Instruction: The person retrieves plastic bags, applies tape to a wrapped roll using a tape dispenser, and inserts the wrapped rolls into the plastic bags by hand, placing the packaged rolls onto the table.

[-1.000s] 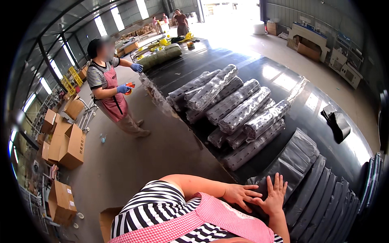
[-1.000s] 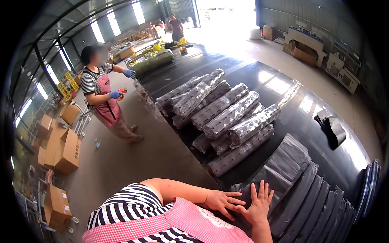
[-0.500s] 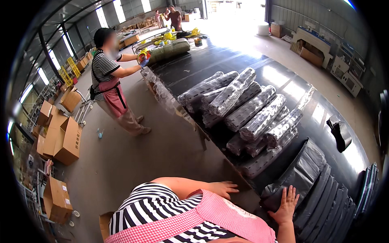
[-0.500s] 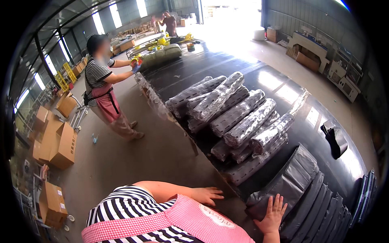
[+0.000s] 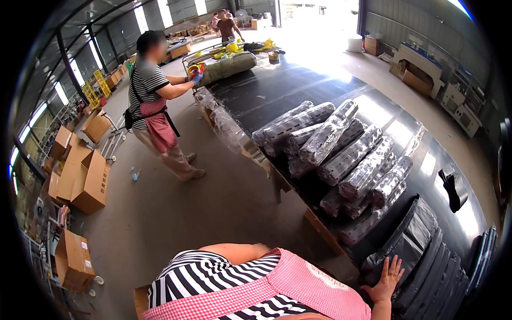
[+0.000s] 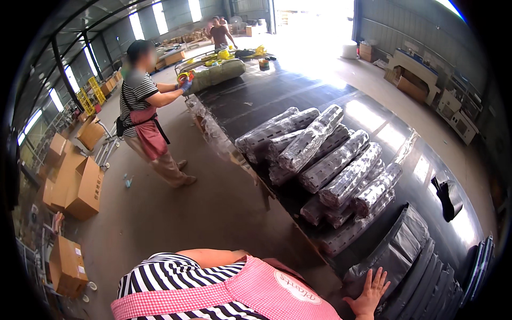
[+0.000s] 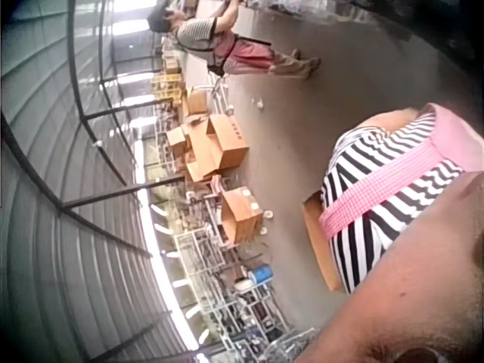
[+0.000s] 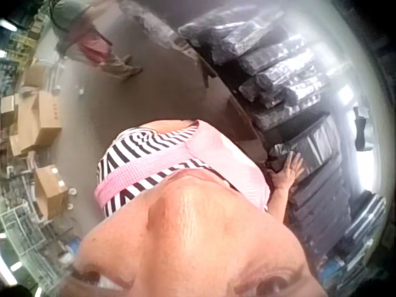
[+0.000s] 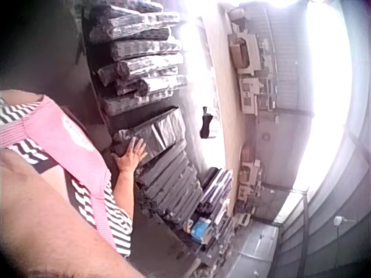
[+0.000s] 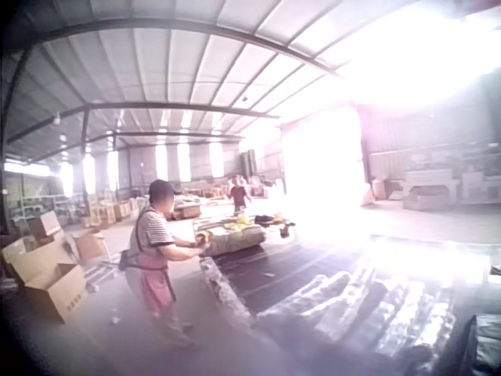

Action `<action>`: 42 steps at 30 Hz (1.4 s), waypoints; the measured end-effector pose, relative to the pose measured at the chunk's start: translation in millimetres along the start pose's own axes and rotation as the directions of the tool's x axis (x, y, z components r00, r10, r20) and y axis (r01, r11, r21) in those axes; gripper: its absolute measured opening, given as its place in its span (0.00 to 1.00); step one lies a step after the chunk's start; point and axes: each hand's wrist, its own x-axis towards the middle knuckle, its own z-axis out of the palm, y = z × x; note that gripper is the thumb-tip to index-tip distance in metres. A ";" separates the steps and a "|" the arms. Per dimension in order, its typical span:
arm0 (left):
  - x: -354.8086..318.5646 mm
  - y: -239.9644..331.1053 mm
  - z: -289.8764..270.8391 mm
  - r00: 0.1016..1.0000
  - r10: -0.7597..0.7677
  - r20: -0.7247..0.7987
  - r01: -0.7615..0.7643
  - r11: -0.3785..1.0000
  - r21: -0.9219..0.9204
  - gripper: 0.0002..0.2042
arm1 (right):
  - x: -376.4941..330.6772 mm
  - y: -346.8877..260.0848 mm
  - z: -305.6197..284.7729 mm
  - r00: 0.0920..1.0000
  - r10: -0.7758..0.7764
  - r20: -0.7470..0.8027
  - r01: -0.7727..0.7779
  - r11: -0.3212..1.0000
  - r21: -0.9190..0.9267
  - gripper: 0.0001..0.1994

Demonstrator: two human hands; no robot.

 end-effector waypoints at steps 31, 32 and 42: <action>26.4 -99.2 72.1 0.955 -0.244 -0.167 0.151 0.888 -0.435 0.21 | 3.9 -4.9 -10.6 0.998 0.030 0.060 -0.033 0.998 0.044 0.61; 22.2 -101.2 71.9 0.953 -0.262 -0.156 0.168 0.878 -0.449 0.21 | 4.2 -3.7 -10.0 0.997 0.036 0.062 -0.038 0.998 0.041 0.61; -27.0 -85.2 -80.9 0.620 -0.378 -0.687 -0.311 0.686 -0.658 0.17 | 128.7 -48.9 -17.8 0.886 0.409 0.217 -0.193 -0.099 0.976 0.41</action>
